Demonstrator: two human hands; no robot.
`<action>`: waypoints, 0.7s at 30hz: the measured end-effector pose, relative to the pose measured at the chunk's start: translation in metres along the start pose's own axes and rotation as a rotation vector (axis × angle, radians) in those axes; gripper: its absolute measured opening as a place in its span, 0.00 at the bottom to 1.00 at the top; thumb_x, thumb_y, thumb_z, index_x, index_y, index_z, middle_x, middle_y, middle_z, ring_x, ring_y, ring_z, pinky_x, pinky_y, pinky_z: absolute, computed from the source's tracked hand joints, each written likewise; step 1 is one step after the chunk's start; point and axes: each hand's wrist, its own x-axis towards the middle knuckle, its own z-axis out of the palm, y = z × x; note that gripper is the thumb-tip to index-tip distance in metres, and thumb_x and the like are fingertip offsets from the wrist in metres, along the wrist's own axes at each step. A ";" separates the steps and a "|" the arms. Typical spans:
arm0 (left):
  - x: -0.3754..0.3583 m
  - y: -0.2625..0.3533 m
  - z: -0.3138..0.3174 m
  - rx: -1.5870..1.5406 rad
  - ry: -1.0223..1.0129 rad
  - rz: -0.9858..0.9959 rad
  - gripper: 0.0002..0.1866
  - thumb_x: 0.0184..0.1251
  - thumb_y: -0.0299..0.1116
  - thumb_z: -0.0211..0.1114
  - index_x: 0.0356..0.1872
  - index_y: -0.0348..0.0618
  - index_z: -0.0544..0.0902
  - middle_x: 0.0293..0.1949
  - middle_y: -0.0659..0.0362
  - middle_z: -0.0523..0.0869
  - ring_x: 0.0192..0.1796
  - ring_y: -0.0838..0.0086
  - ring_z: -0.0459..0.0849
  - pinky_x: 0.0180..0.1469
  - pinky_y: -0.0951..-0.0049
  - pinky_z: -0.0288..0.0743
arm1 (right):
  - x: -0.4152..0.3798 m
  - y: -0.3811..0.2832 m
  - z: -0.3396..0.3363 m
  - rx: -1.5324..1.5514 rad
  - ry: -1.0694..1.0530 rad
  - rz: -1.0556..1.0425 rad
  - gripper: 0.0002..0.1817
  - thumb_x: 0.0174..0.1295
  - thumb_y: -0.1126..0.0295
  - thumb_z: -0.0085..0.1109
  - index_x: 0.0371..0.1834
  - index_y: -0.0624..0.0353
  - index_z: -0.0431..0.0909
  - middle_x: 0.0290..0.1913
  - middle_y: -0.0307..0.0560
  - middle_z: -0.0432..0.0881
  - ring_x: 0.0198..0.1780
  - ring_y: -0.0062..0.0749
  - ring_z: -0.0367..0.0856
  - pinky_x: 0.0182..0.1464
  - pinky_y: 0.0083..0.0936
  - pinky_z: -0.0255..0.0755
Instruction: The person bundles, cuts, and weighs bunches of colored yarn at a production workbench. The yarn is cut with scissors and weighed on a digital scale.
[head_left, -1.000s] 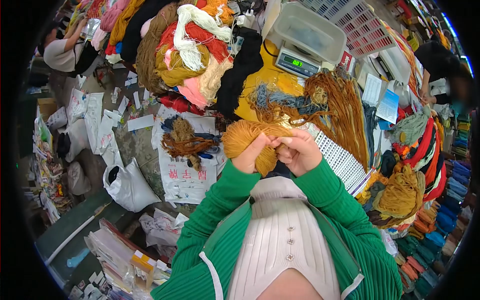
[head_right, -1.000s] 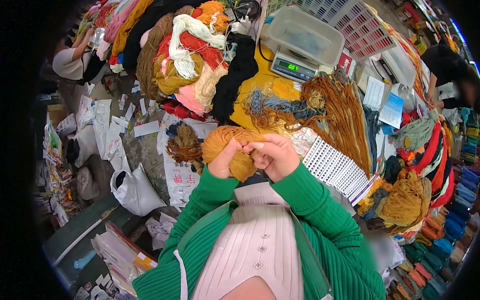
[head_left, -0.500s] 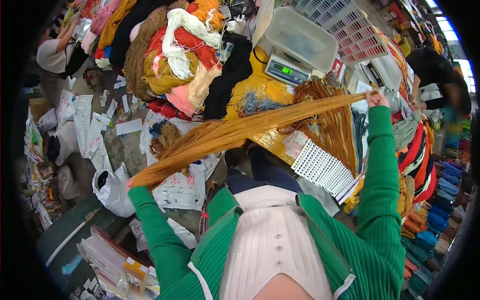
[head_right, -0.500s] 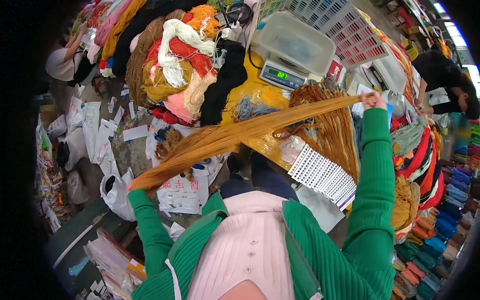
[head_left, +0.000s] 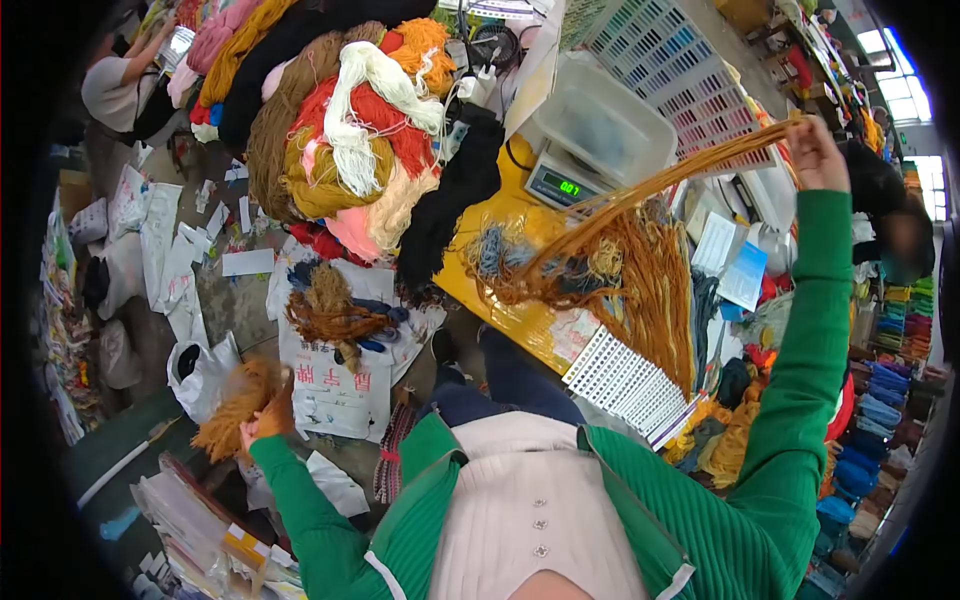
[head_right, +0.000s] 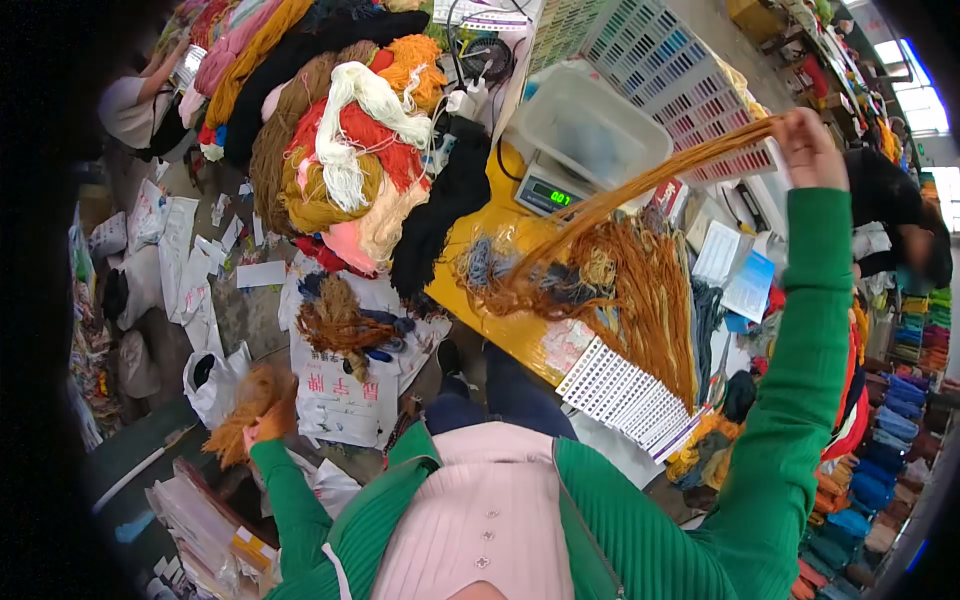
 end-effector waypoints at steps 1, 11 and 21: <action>-0.007 0.004 -0.003 -0.037 -0.008 0.006 0.19 0.59 0.38 0.47 0.09 0.52 0.59 0.08 0.72 0.52 0.12 0.84 0.54 0.45 0.71 0.66 | 0.010 -0.015 -0.011 -0.009 0.198 -0.123 0.08 0.57 0.69 0.44 0.30 0.63 0.69 0.26 0.42 0.72 0.33 0.27 0.74 0.41 0.22 0.68; -0.082 -0.094 0.015 0.255 -0.304 -0.238 0.09 0.59 0.35 0.48 0.26 0.43 0.74 0.07 0.73 0.56 0.10 0.86 0.56 0.40 0.77 0.66 | 0.061 0.103 0.044 -0.424 0.221 0.004 0.08 0.53 0.70 0.47 0.28 0.65 0.72 0.23 0.42 0.73 0.27 0.24 0.73 0.29 0.19 0.69; -0.131 -0.149 0.041 0.347 -0.650 -0.592 0.08 0.60 0.33 0.45 0.33 0.42 0.72 0.08 0.72 0.59 0.09 0.85 0.57 0.45 0.70 0.65 | 0.114 -0.083 -0.015 -0.254 0.336 -0.295 0.11 0.58 0.70 0.40 0.36 0.65 0.71 0.30 0.42 0.74 0.32 0.22 0.71 0.38 0.23 0.69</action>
